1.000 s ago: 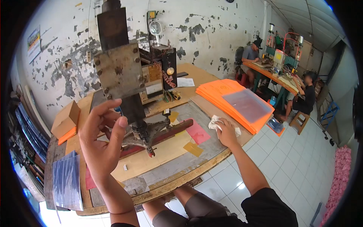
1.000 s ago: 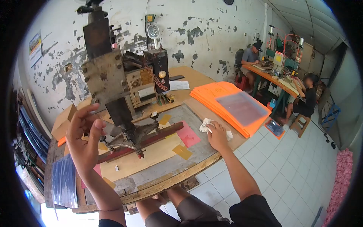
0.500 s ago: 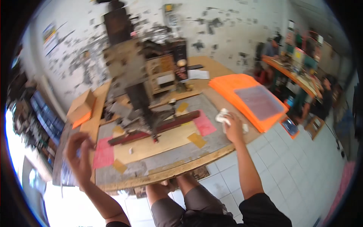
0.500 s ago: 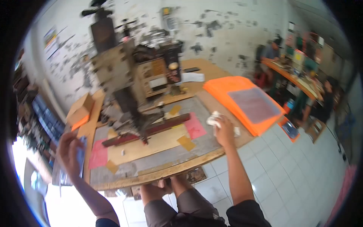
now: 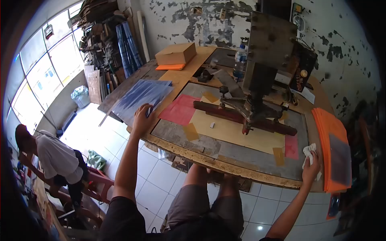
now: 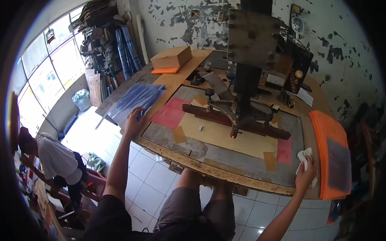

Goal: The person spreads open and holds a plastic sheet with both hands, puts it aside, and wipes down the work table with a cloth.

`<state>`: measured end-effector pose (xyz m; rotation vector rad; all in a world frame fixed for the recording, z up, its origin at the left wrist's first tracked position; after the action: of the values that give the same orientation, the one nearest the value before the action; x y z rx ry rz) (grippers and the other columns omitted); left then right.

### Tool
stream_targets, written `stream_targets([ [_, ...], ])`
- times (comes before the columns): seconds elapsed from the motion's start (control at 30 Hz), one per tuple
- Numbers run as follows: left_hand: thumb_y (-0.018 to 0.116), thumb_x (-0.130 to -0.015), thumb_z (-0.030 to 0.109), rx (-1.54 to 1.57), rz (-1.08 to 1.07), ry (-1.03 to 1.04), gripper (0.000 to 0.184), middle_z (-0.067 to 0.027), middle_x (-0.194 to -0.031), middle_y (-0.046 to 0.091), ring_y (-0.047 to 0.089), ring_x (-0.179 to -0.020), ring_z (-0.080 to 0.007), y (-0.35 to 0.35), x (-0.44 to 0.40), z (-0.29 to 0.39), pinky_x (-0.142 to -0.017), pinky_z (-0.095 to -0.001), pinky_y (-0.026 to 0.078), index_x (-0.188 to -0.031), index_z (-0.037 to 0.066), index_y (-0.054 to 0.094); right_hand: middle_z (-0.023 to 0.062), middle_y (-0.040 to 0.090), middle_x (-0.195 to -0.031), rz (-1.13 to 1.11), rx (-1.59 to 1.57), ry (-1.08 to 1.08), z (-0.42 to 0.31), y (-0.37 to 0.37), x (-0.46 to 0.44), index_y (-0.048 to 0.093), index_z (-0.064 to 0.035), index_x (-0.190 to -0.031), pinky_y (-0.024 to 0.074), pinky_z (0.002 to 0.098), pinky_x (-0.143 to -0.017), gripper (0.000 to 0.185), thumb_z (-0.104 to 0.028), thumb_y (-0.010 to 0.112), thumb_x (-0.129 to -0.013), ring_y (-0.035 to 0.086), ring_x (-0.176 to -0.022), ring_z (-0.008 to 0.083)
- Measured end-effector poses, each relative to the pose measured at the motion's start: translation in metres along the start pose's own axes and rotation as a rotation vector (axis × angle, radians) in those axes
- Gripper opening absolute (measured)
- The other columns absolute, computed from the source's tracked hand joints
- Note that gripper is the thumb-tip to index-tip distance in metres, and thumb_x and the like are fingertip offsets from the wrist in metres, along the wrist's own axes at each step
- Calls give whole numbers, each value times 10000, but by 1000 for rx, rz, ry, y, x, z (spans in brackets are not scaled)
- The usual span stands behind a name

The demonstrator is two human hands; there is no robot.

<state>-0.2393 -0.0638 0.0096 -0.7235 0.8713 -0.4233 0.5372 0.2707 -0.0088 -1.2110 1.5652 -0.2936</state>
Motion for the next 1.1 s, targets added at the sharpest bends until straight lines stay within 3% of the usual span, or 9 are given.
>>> stream_targets([
  [0.1, 770, -968, 353, -8, -15, -17, 451, -150, -1522, 644, 572, -1441, -375, 9, -10, -13, -1233, -499, 399, -1350, 116, 743, 173, 604, -1547, -4, 30, -3, 7, 3, 0, 669, -13, -1417, 472, 508, -1152, 367, -117, 648, -1066, 588, -1412, 409],
  [0.3, 839, -940, 353, 116, -174, -54, 494, -206, -1480, 658, 624, -1377, -389, 9, -35, -31, -1174, -448, 490, -1344, 84, 749, 212, 666, -1474, -20, -138, 37, 15, 9, -1, 663, 8, -1421, 486, 469, -1145, 380, -122, 649, -1064, 636, -1376, 400],
  [0.43, 836, -958, 388, 141, -218, -57, 493, -200, -1429, 690, 660, -1314, -346, 4, -44, -30, -1148, -426, 495, -1333, 74, 770, 221, 682, -1452, -38, -166, 33, 13, 6, -3, 662, 10, -1419, 475, 460, -1164, 375, -118, 633, -1067, 635, -1387, 390],
  [0.53, 812, -997, 399, 164, -292, -122, 505, -161, -1512, 670, 638, -1375, -296, -1, -44, -24, -1186, -412, 471, -1375, 68, 758, 221, 680, -1456, -38, -163, 22, 11, 6, -2, 657, 13, -1423, 468, 457, -1173, 380, -123, 629, -1069, 631, -1392, 389],
  [0.63, 813, -994, 404, 188, -259, -103, 477, -155, -1473, 690, 640, -1367, -293, -1, -44, -24, -1180, -418, 474, -1338, 75, 777, 224, 679, -1453, -34, -152, -3, 12, 6, -2, 653, 18, -1424, 462, 455, -1179, 383, -122, 631, -1068, 630, -1392, 390],
  [0.73, 805, -964, 495, 65, -242, -64, 519, -199, -1351, 705, 643, -1308, -356, 11, -57, -46, -1158, -436, 474, -1271, 77, 791, 225, 674, -1459, -34, -135, -17, 12, 6, -2, 652, 21, -1420, 461, 454, -1182, 380, -119, 637, -1066, 626, -1395, 390],
  [0.83, 780, -950, 580, -293, -255, -251, 570, -208, -1312, 706, 627, -1323, -375, 4, -77, -1, -1154, -446, 470, -1221, 79, 791, 216, 653, -1491, -43, -146, -11, 14, 6, -2, 662, 13, -1402, 461, 463, -1183, 365, -119, 640, -1062, 615, -1405, 394],
  [0.93, 760, -938, 638, -279, -119, -119, 613, -217, -1320, 701, 636, -1312, -391, 38, -116, -8, -1130, -460, 486, -1212, 90, 788, 202, 616, -1545, -46, -162, 4, 16, 8, -2, 676, 2, -1377, 460, 478, -1186, 345, -119, 640, -1056, 599, -1417, 401],
  [1.1, 792, -927, 594, -14, -104, -1, 548, -217, -1336, 701, 668, -1273, -384, 93, -171, -18, -1098, -470, 515, -1200, 119, 805, 213, 613, -1554, -44, -115, 4, 7, 2, -1, 671, 13, -1385, 459, 470, -1190, 351, -124, 635, -1064, 600, -1424, 390],
])
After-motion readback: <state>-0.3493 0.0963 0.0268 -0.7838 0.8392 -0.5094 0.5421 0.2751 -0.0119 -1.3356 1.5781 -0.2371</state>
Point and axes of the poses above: each hand's wrist, its own x-axis away from the middle knuckle, its own y-axis out of the palm, z = x × y, the point moved 5 cm from there along -x, towards the middle knuckle
